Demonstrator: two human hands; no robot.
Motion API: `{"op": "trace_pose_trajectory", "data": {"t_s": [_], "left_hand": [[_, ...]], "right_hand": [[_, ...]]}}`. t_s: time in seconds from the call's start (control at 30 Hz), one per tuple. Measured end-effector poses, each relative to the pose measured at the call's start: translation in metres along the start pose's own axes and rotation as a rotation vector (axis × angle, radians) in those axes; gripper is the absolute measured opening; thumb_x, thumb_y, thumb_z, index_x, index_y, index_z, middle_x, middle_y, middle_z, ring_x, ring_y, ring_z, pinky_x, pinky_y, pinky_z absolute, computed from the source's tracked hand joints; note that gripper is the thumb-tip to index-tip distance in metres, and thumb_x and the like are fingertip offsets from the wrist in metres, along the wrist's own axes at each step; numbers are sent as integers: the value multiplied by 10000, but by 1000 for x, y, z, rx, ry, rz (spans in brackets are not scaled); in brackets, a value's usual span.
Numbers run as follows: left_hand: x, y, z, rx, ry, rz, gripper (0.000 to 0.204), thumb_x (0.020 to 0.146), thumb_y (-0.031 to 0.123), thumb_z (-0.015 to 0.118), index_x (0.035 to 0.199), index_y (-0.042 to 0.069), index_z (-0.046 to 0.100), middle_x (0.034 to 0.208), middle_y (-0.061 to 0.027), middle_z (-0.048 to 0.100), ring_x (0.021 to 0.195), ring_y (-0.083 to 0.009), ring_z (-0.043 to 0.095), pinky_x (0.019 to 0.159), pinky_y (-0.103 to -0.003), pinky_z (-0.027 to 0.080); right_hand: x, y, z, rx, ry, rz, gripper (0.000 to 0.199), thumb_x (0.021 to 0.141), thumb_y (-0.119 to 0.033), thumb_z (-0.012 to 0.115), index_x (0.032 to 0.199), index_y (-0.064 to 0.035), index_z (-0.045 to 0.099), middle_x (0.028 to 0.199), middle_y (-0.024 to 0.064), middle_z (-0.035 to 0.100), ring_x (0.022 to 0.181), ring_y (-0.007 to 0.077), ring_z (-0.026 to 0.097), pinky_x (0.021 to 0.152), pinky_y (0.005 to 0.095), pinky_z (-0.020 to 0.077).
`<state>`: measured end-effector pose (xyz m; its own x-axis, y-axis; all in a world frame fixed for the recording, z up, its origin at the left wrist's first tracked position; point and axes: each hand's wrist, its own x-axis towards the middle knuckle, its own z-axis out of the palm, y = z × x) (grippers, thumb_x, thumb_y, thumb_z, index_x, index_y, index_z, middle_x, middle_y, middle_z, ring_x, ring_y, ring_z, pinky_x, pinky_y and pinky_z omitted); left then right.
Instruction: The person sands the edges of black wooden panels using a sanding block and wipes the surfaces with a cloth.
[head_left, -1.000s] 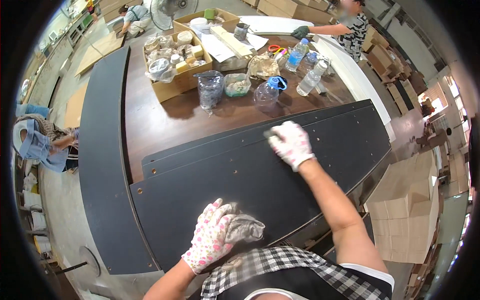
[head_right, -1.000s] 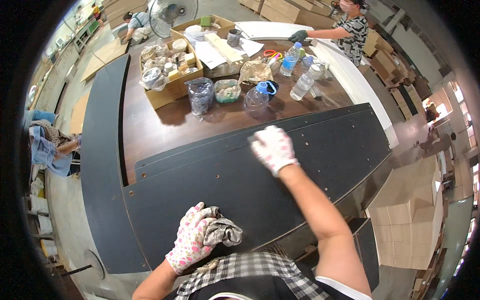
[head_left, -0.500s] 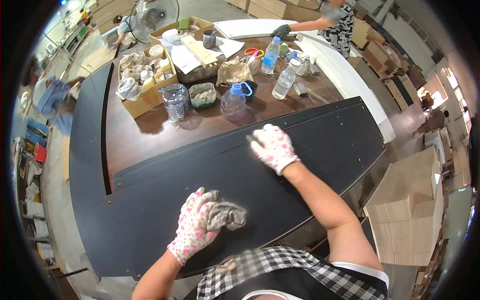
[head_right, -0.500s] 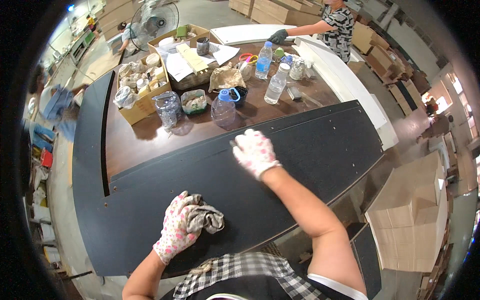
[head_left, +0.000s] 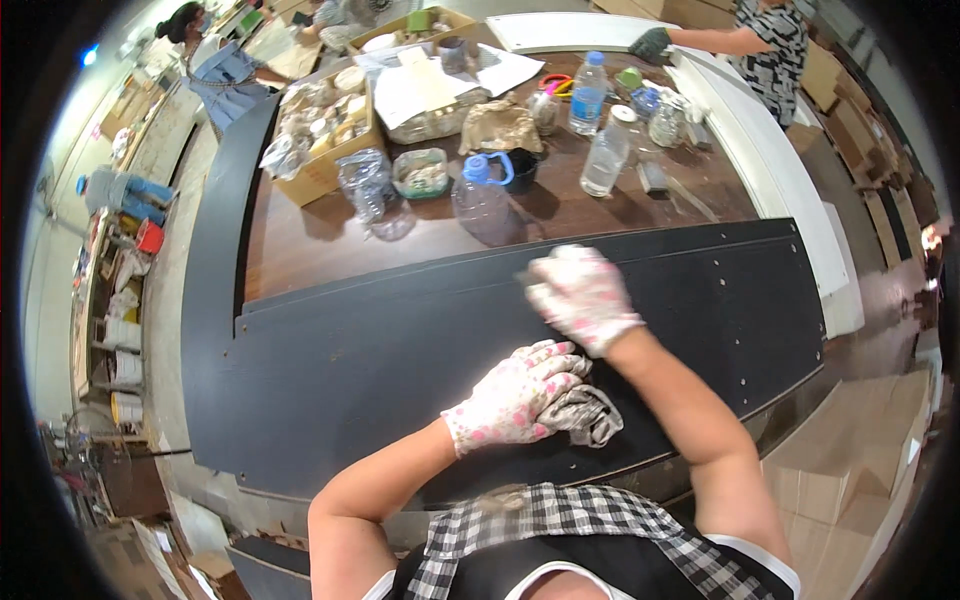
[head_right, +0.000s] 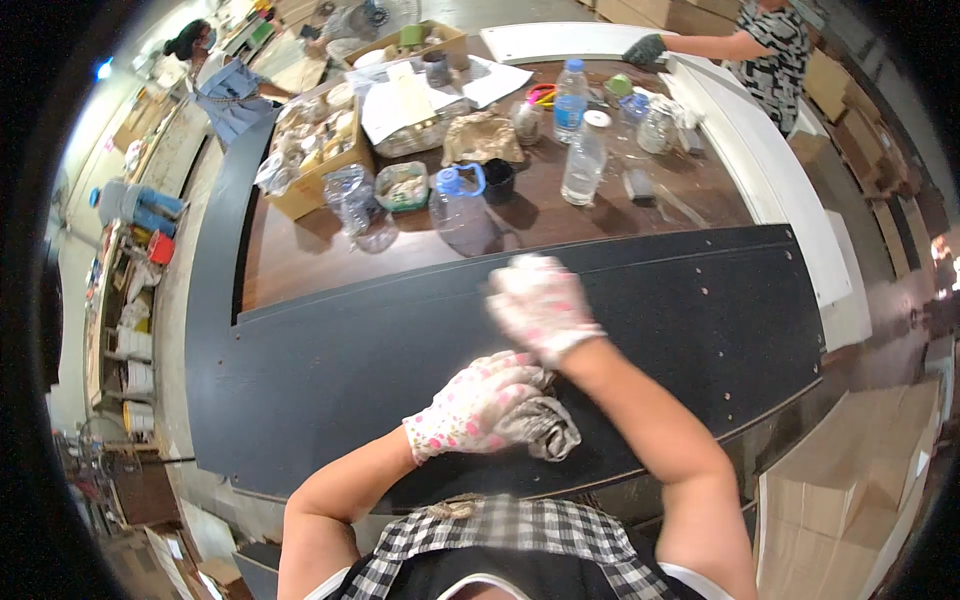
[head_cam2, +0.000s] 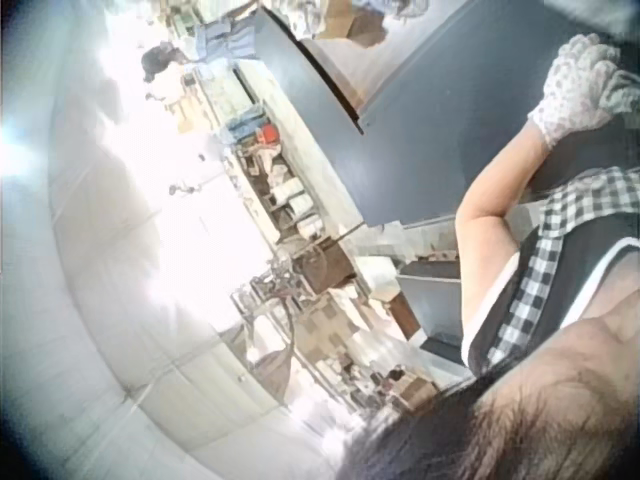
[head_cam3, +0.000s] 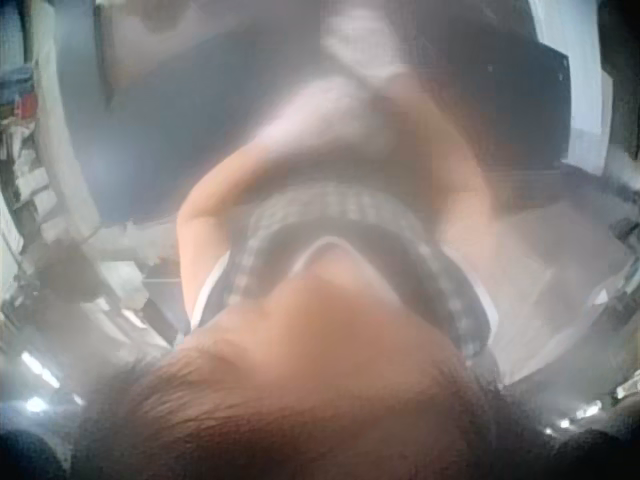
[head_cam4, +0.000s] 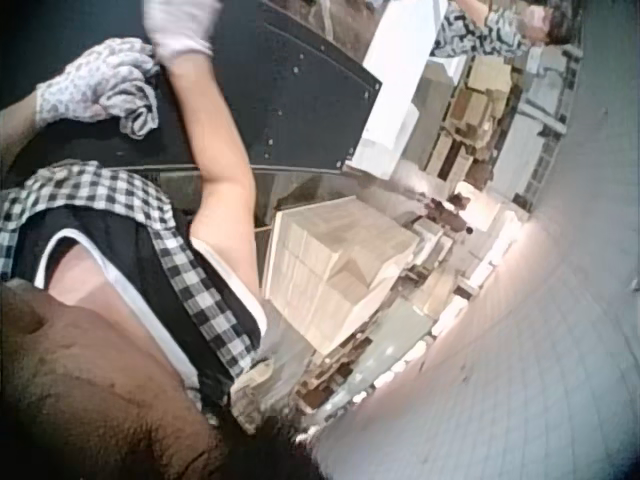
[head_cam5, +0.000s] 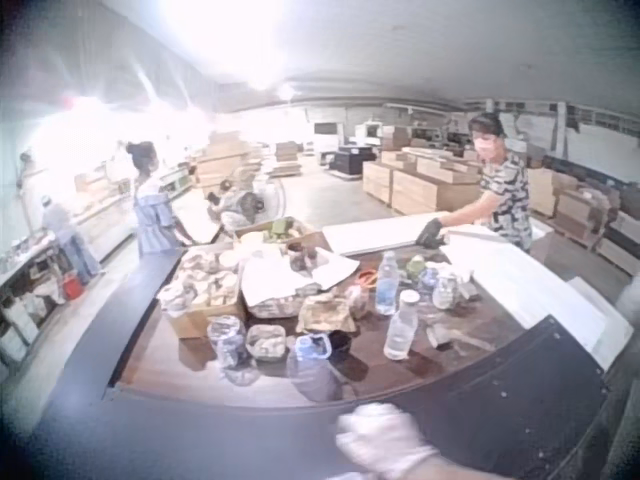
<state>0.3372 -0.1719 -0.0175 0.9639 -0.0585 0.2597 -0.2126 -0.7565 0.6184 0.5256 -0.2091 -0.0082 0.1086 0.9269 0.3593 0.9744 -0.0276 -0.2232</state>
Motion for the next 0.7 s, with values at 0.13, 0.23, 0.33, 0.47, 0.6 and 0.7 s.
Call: {"op": "trace_pose_trajectory", "data": {"t_s": [0.13,0.23,0.33,0.47,0.6,0.7], "left_hand": [[-1,4,-7,-132,-173,-160,639,645,242,753,1235,71,577,1294,-165,550,1242,-364,488,1040,-473,382],[-5,-7,0,-72,-99,-48,607,664,241,750,1227,80,589,1312,-170,548,1266,-351,485,1052,-471,383],[-2,-8,-1,-128,-48,-26,571,692,247,746,1221,89,598,1360,-139,540,1321,-323,455,1090,-448,363],[11,-1,-5,-118,-64,-8,535,725,276,743,1213,103,608,1331,-111,571,1309,-326,467,1087,-449,367],[1,-12,-3,-150,-7,62,539,787,451,641,1195,99,612,1324,-120,584,1266,-354,504,1088,-480,351],[1,-4,-11,-113,24,28,479,726,320,722,1130,77,639,1261,-122,618,1228,-358,534,1060,-477,382]], "right_hand": [[38,-58,30,165,-94,-109,217,861,-311,605,914,-102,634,885,113,586,897,287,599,761,396,509],[23,-27,7,91,-160,-9,216,841,-329,635,921,-128,640,869,102,592,837,288,604,749,394,510],[-19,50,-35,-195,-150,300,242,846,-351,661,789,-116,651,726,100,573,780,304,605,689,414,503],[-58,114,-70,-276,-109,471,214,850,-317,636,814,-113,689,805,119,618,827,313,630,735,429,527],[-21,37,-26,-173,-41,232,190,835,-330,651,871,-146,676,803,96,609,844,305,614,748,434,512],[-31,66,-27,-235,6,339,188,823,-334,645,851,-152,687,806,91,633,836,302,618,756,429,518]]}}
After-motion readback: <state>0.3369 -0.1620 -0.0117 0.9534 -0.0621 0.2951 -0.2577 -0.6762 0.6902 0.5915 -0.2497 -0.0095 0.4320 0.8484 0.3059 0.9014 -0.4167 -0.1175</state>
